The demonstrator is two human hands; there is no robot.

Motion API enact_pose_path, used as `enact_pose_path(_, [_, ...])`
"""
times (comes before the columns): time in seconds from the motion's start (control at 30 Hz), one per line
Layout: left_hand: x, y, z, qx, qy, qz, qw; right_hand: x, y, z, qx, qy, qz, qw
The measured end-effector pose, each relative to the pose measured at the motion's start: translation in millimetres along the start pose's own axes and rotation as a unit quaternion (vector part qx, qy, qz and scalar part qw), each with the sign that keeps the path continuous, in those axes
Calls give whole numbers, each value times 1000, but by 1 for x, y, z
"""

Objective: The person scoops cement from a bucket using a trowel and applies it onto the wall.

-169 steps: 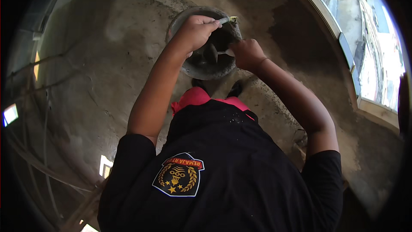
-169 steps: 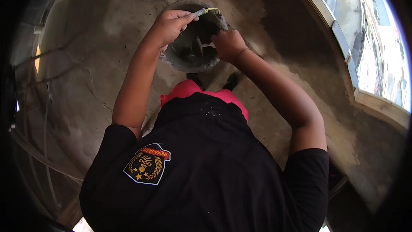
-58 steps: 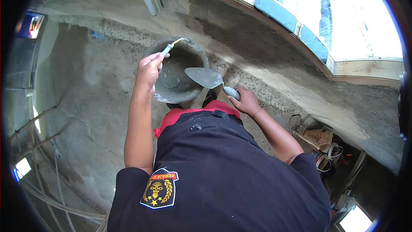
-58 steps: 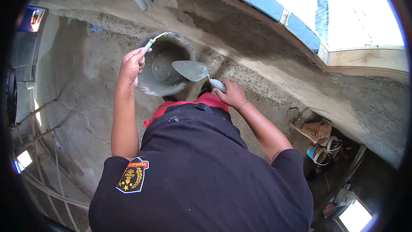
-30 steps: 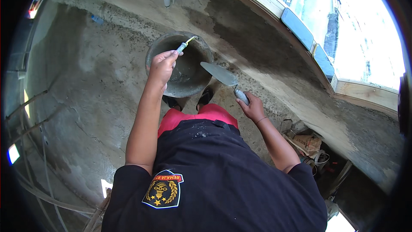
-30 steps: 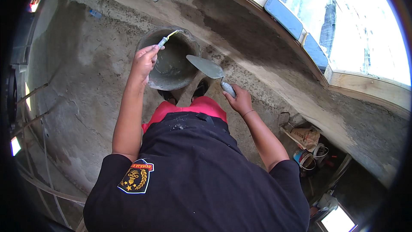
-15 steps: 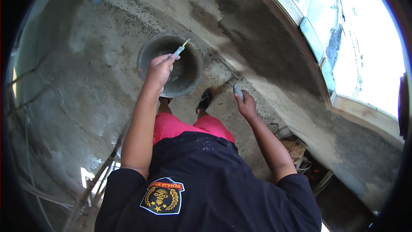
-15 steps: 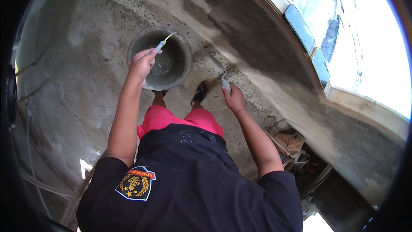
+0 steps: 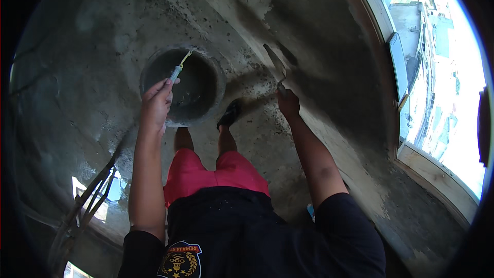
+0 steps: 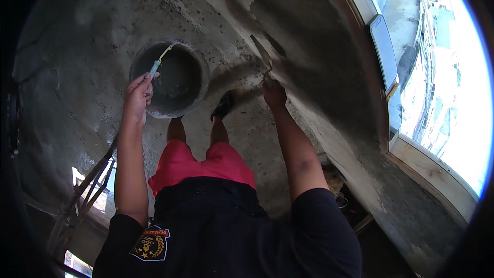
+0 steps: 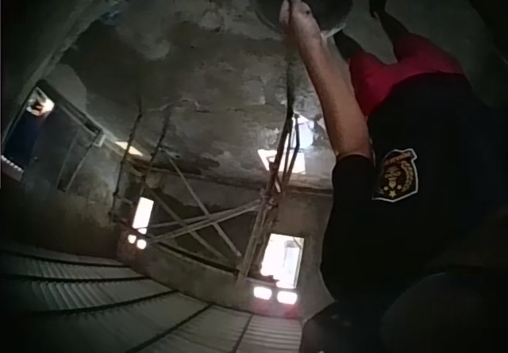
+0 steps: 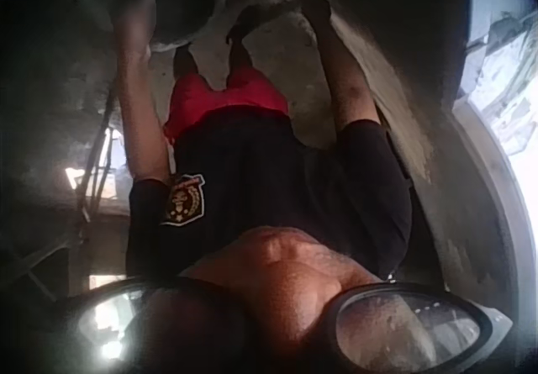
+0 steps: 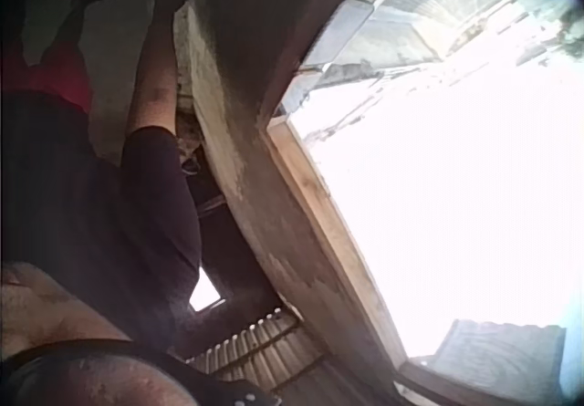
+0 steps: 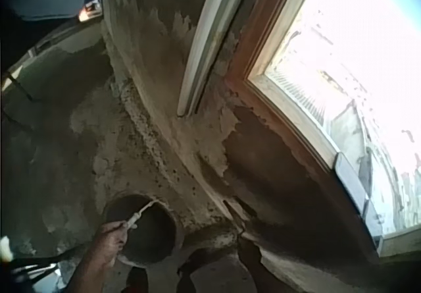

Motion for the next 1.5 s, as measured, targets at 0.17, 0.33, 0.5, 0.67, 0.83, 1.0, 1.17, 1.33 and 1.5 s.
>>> enact_pose_path(0.17, [0,8,18,-6,-7,28,1000,-9,-22,8,69,72,22,995])
enact_pose_path(0.33, [0,13,21,-11,-6,31,999,-4,-46,5,42,101,-17,994])
enact_pose_path(0.5, [11,10,28,-21,10,45,999,5,-86,-31,-33,209,1,977])
enact_pose_path(0.67, [-2,10,32,-22,4,39,999,-15,-58,14,32,150,-64,986])
enact_pose_path(0.83, [-3,8,36,-26,20,38,999,-10,10,20,120,88,-42,988])
enact_pose_path(1.0, [-2,7,37,-30,23,34,999,-3,13,32,79,48,-54,994])
enact_pose_path(1.17, [1,6,39,-20,0,51,998,3,-54,32,51,154,-17,987])
enact_pose_path(1.33, [5,5,40,-15,12,50,999,2,-49,-16,-94,226,-103,964])
enact_pose_path(1.5, [-16,14,38,-29,20,17,999,-1,16,31,81,86,-40,992])
Point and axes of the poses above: each hand's wrist, its own y-axis away from the middle knuckle, its own x-axis out of the palm, z = x × y, the point moved 5 cm from there along -y, towards the middle knuckle, and after that the axes turned 12 degrees about x, right-handed, at the moved point
